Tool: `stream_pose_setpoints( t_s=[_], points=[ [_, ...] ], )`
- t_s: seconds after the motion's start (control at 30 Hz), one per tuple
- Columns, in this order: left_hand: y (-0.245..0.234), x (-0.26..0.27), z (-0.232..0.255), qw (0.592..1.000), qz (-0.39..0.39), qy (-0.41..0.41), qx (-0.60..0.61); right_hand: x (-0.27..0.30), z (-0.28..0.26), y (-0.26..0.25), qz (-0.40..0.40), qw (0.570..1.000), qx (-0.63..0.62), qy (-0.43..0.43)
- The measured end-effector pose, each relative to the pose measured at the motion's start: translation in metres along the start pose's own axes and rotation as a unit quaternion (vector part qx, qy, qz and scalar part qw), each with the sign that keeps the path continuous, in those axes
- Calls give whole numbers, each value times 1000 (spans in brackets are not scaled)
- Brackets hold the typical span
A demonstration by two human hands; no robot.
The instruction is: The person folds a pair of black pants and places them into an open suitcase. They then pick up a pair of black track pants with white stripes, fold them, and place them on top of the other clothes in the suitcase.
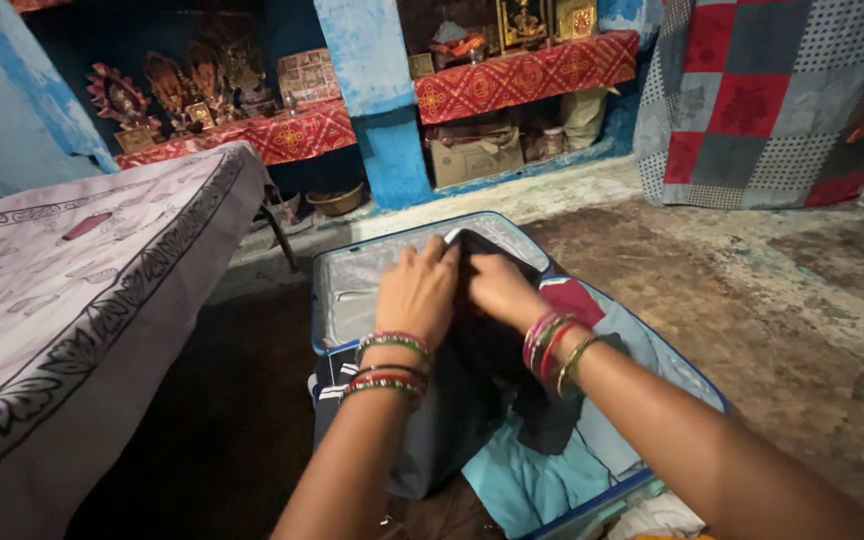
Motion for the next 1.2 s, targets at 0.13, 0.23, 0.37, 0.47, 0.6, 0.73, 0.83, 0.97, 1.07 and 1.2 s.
stream_pose_setpoints(
  t_s=[0.13,0.23,0.37,0.47,0.6,0.73,0.83,0.97,1.07,1.2],
  points=[
    [-17,25,18,997,21,3,71,-10,6,5,-124,834,-520,136],
    [-21,32,41,981,49,32,187,-14,-15,-9,-186,757,-623,72],
    [-19,28,38,934,71,24,350,-23,7,-22,-17,861,-476,180],
    [-18,28,-9,904,145,-87,393,-26,-9,-31,-29,835,-531,144],
    [-11,23,-80,868,220,-189,402,-29,-37,-45,-74,806,-561,171],
    [13,24,-115,738,122,-414,519,-56,-88,-94,-125,778,-608,95],
    [14,15,-93,614,35,-459,642,-68,-112,-137,-107,780,-613,68],
    [-28,-30,-51,501,35,-191,844,-71,-119,-153,-137,782,-607,37],
    [-26,-37,-74,544,112,-283,782,-70,-105,-148,-126,805,-580,34],
    [-38,-60,-117,688,202,-308,625,-77,-90,-157,-81,835,-544,39]
  ],
)
Point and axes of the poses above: each hand's wrist, its own x-axis away from the middle knuckle, its own y-axis out of the palm, z = x × y, the point moved 8 cm from there along -x, towards the middle knuckle, and after that the axes turned 15 degrees about x, right-handed, at the moved point
